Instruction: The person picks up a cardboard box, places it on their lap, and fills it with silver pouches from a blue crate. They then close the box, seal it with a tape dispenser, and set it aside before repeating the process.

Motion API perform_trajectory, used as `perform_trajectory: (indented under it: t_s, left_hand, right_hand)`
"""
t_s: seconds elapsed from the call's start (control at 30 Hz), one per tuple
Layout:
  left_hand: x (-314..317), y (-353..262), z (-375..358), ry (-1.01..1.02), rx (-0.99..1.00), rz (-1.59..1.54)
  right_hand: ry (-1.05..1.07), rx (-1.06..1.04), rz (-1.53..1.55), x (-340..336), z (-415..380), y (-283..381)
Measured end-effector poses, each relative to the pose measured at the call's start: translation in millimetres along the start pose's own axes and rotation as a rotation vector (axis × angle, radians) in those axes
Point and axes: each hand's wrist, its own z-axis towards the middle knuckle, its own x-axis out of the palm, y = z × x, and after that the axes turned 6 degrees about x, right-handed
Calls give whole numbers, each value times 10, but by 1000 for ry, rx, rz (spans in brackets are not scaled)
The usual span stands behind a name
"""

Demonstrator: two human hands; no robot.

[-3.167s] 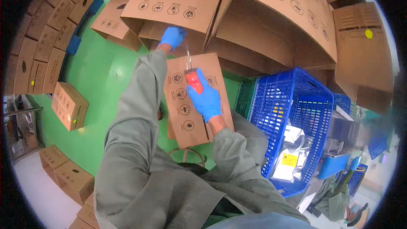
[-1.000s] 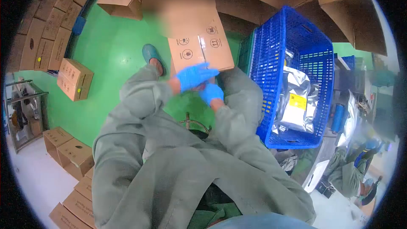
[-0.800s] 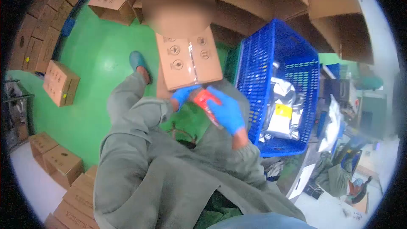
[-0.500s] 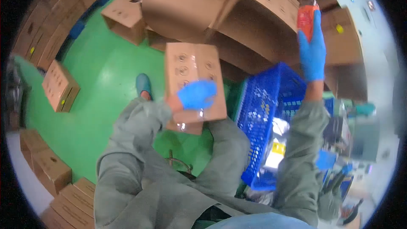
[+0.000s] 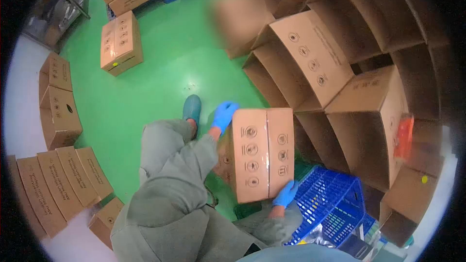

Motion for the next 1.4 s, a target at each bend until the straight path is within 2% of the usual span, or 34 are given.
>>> perform_trajectory:
  t_s: [0.03, 0.07, 0.13, 0.17, 0.23, 0.27, 0.33, 0.37, 0.43, 0.47, 0.5, 0.53, 0.57, 0.6, 0.63, 0.67, 0.7, 0.73, 0.77, 0.8, 0.83, 0.9, 0.97, 1.0, 1.03, 1.07, 1.1, 1.17, 1.23, 1.27, 1.3, 1.33, 1.37, 1.4]
  left_hand:
    - [-67, 356, -88, -30, 57, -118]
    - [-79, 199, -195, -43, 45, -110]
    - [-193, -391, -335, -327, -500, -994]
    - [-209, -227, -332, -336, -494, -991]
    - [-155, 304, -269, -149, -732, -888]
    - [-212, 426, -242, -160, -726, -894]
    - [-351, 562, -141, -223, -591, -984]
    - [-541, 326, -97, -227, -589, -987]
    - [-1098, -174, 97, -210, -372, -978]
    - [-1358, -356, 326, -310, -410, -1102]
    - [-1707, -555, 446, -234, -198, -1011]
    - [-2176, -123, 872, -276, -14, -853]
    - [-2409, -821, 918, -316, -17, -872]
    - [-2626, -1354, 1017, -375, 58, -836]
    - [-2769, -1808, 1094, -439, 202, -798]
    - [-2902, -1991, 1228, -538, 358, -666]
    - [-2970, -2133, 1280, -628, 505, -526]
    - [-2851, -2392, 1184, -612, 506, -519]
    - [-2609, -2717, 1041, -601, 671, -172]
    - [-2358, -2935, 995, -573, 829, 177]
    - [-2092, -3010, 1047, -505, 749, 23]
    - [-1447, -3038, 1144, -292, 629, -117]
    - [-705, -2764, 1271, 26, 489, -115]
    - [-314, -2601, 1326, 207, 384, -121]
    - [41, -2588, 1237, 312, 171, -111]
    - [340, -2568, 1222, 471, -199, -207]
    - [625, -2536, 1229, 535, -185, -209]
    - [1171, -2292, 1254, 380, -415, -471]
    - [1810, -1334, 1802, 514, 361, -503]
    - [2085, -1141, 2086, 382, 393, -643]
    - [1962, -1449, 1974, 402, -34, -1009]
    - [1864, -1756, 1816, 341, 5, -1088]
    - [1843, -1730, 2054, 179, -107, -1064]
    - [1672, -2026, 1939, 128, 67, -1056]
  right_hand:
    - [-6, 16, 26, 51, -13, -116]
    - [8, 24, 17, 42, 57, -130]
    - [145, 236, 392, 75, 161, -94]
    - [204, 310, 497, 63, 217, -152]
    - [159, 359, 389, 109, 220, 18]
    - [170, 356, 384, 171, 138, 172]
    - [364, 364, 488, 380, -22, 500]
    - [368, 362, 485, 537, -99, 633]
    - [415, 248, 365, 1002, -266, 901]
    - [515, 250, 401, 1313, -380, 1060]
    - [611, 254, 440, 1658, -515, 1228]
    - [625, 251, 510, 2092, -874, 1672]
    - [613, 252, 489, 2498, -895, 1679]
    - [657, -195, 129, 3039, -480, 1142]
    - [836, -129, 170, 3428, -741, 1595]
    - [737, 182, 360, 3703, -1263, 2074]
    - [1090, 283, 478, 4039, -1288, 2104]
    - [1355, 432, 452, 4190, -1441, 2323]
    - [1409, 496, 300, 4114, -1761, 2695]
    - [1480, 388, 191, 4132, -1924, 2672]
    - [1462, 386, 215, 4036, -1968, 2612]
    - [1491, -379, -139, 3677, -1968, 2386]
    - [1148, -679, -54, 3291, -1777, 1479]
    - [1307, 6, -239, 2725, -1826, 1858]
    - [1238, 189, -186, 2394, -1700, 1649]
    - [1161, 367, -117, 2046, -1606, 1382]
    - [1059, 406, -72, 1637, -1533, 1233]
    - [865, 419, -1, 839, -1425, 1118]
    - [660, 331, 90, 29, -1504, 1292]
    - [550, 265, 164, -335, -1565, 1371]
    - [408, 230, 208, -677, -1615, 1394]
    - [267, 202, 256, -994, -1671, 1362]
    - [116, 120, 324, -1267, -1730, 1267]
    - [-38, 59, 328, -1518, -1796, 1197]
